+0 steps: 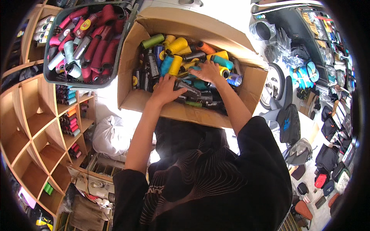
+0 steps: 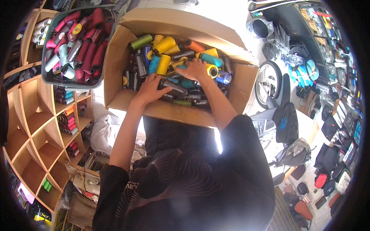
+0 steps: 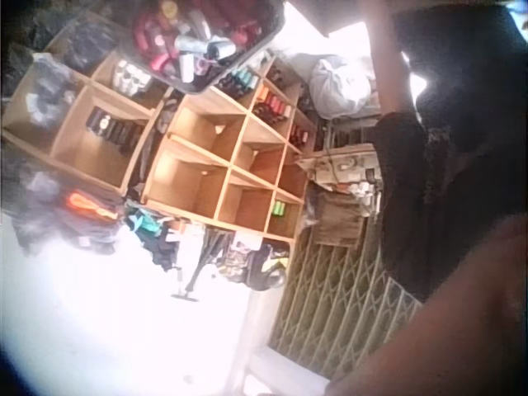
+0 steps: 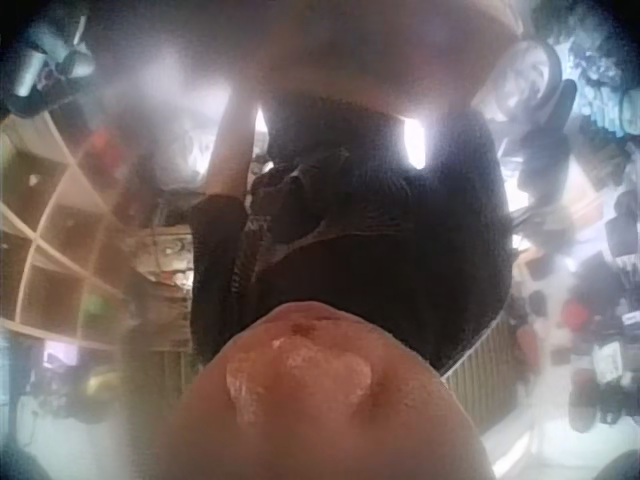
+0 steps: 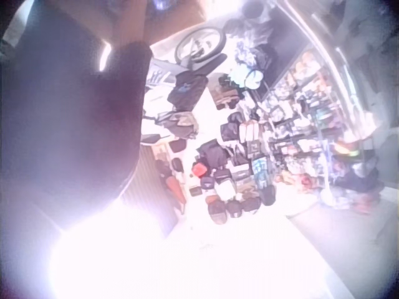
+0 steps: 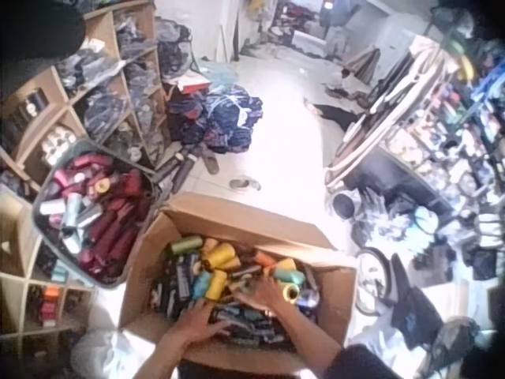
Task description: The person picks green spools from a cardboard box and places them onto a wooden shelf. They repeat this process, arranging the spools in rows on the shelf.
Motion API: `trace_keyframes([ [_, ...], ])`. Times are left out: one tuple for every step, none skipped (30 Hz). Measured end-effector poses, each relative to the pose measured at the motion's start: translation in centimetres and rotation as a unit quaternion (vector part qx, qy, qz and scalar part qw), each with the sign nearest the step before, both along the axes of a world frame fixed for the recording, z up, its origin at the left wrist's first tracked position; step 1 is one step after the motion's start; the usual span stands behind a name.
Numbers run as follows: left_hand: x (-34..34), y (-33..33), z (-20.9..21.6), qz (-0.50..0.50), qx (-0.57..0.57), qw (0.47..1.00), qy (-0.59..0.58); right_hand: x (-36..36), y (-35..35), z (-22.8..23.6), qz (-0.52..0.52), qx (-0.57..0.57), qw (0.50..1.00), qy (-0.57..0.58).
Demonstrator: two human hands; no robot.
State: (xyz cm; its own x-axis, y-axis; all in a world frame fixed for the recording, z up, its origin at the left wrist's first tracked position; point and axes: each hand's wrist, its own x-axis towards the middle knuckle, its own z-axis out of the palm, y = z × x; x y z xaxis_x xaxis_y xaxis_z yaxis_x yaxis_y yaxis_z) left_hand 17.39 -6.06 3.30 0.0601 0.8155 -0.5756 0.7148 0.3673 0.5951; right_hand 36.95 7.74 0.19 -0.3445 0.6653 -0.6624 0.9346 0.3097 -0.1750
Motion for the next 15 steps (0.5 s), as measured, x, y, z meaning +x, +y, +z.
trace_keyframes([
  [0.0, 0.0, -0.3, 0.000, 0.013, 1.000, 0.000, 0.4, -0.5, -0.2, -0.006, 0.004, 1.000, 0.007],
  [-0.1, -0.1, -0.3, -0.001, 0.024, 1.000, 0.002, 0.5, -0.9, -0.2, -0.011, 0.010, 1.000, 0.023],
  [-0.2, -0.2, -0.3, -0.002, 0.034, 0.999, 0.004, 0.7, -1.3, -0.3, -0.016, 0.017, 0.999, 0.039],
  [-0.1, -0.4, -0.3, -0.001, 0.031, 0.999, 0.007, 0.8, -1.6, -0.4, -0.021, 0.023, 0.998, 0.055],
  [0.0, -0.4, -0.4, -0.001, 0.030, 0.999, 0.011, 0.8, -1.8, -0.4, -0.020, 0.027, 0.998, 0.057],
  [0.1, -0.4, -0.4, -0.001, 0.030, 0.999, 0.016, 0.8, -1.9, -0.3, -0.020, 0.030, 0.998, 0.060],
  [0.2, -0.3, -0.4, -0.001, 0.023, 1.000, 0.013, 0.8, -2.0, -0.3, -0.020, 0.033, 0.997, 0.063],
  [0.2, -0.2, -0.3, -0.001, 0.016, 1.000, 0.010, 0.8, -2.0, -0.2, -0.014, 0.033, 0.997, 0.066],
  [0.2, -0.2, 0.0, -0.001, 0.010, 1.000, 0.008, 0.8, -2.1, -0.1, -0.009, 0.033, 0.997, 0.070],
  [0.2, -0.4, 0.2, -0.008, 0.012, 1.000, 0.012, 0.9, -2.2, 0.0, -0.004, 0.033, 0.997, 0.073],
  [0.3, -0.5, 0.7, -0.015, 0.016, 1.000, 0.015, 1.0, -2.3, 0.1, 0.006, 0.040, 0.997, 0.071],
  [0.3, -0.5, 1.1, -0.023, 0.020, 0.999, 0.019, 1.2, -2.4, 0.3, 0.016, 0.046, 0.996, 0.069],
  [0.1, -0.5, 1.4, -0.037, 0.008, 0.999, 0.020, 1.3, -2.5, 0.5, 0.025, 0.053, 0.996, 0.066],
  [0.0, -0.5, 1.5, -0.050, -0.005, 0.999, 0.020, 1.2, -2.5, 0.8, 0.055, 0.040, 0.997, 0.040],
  [-0.2, -0.4, 1.6, -0.063, -0.018, 0.998, 0.021, 1.2, -2.4, 1.1, 0.085, 0.027, 0.996, 0.014],
])
